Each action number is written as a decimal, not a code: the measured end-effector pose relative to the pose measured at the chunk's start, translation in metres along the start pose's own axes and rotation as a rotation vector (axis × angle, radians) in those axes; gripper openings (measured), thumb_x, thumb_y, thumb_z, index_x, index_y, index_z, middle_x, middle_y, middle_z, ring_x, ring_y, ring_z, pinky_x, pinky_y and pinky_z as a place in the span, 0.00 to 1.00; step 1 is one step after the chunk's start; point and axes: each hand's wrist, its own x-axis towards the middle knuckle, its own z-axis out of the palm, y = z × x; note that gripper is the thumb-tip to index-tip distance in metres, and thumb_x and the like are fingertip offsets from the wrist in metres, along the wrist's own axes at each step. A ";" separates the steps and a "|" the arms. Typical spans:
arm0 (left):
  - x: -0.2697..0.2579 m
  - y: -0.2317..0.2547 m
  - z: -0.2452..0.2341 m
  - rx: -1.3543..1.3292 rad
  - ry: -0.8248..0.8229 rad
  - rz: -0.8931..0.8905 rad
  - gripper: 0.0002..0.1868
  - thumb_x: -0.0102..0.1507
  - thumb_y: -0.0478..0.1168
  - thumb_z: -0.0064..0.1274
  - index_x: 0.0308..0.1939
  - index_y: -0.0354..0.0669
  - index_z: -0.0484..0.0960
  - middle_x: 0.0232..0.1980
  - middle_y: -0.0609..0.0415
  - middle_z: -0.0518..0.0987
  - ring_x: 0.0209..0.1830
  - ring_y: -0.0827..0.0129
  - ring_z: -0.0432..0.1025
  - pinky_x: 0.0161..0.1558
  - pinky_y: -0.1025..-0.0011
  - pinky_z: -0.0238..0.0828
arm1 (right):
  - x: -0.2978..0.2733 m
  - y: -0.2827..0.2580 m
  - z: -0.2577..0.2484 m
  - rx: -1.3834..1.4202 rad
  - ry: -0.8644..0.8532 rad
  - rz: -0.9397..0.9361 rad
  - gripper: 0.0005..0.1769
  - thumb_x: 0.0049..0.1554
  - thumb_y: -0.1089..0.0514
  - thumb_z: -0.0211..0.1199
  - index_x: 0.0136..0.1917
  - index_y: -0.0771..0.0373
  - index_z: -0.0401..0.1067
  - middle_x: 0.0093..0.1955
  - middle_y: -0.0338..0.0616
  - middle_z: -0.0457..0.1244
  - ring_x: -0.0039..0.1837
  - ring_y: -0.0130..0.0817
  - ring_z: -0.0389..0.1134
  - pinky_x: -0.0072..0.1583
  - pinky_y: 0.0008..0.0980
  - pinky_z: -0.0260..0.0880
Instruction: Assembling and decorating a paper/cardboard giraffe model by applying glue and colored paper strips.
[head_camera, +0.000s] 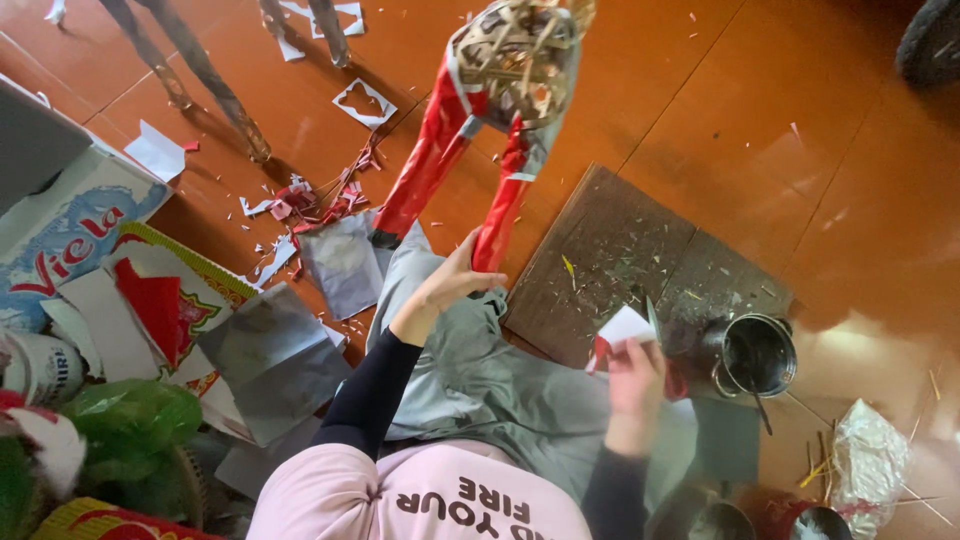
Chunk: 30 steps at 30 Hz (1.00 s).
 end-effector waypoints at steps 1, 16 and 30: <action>-0.004 0.003 0.001 -0.033 -0.052 -0.008 0.49 0.55 0.35 0.66 0.77 0.41 0.56 0.51 0.54 0.73 0.42 0.75 0.73 0.38 0.77 0.71 | 0.005 0.006 -0.004 0.020 -0.069 -0.004 0.15 0.63 0.68 0.58 0.63 0.70 0.70 0.57 0.51 0.67 0.57 0.43 0.69 0.61 0.47 0.72; 0.004 0.036 -0.019 0.009 -0.111 -0.006 0.49 0.54 0.36 0.69 0.77 0.39 0.60 0.51 0.53 0.76 0.45 0.73 0.71 0.43 0.77 0.71 | 0.020 -0.013 0.132 -0.126 -0.221 0.095 0.14 0.62 0.65 0.59 0.61 0.64 0.73 0.56 0.42 0.69 0.56 0.32 0.71 0.61 0.34 0.73; -0.019 0.030 -0.005 -0.021 -0.069 -0.134 0.49 0.55 0.38 0.68 0.77 0.40 0.59 0.44 0.54 0.77 0.35 0.74 0.72 0.34 0.76 0.70 | 0.033 0.004 0.146 -0.161 -0.268 0.149 0.11 0.64 0.63 0.60 0.59 0.64 0.75 0.55 0.43 0.70 0.55 0.32 0.71 0.61 0.34 0.73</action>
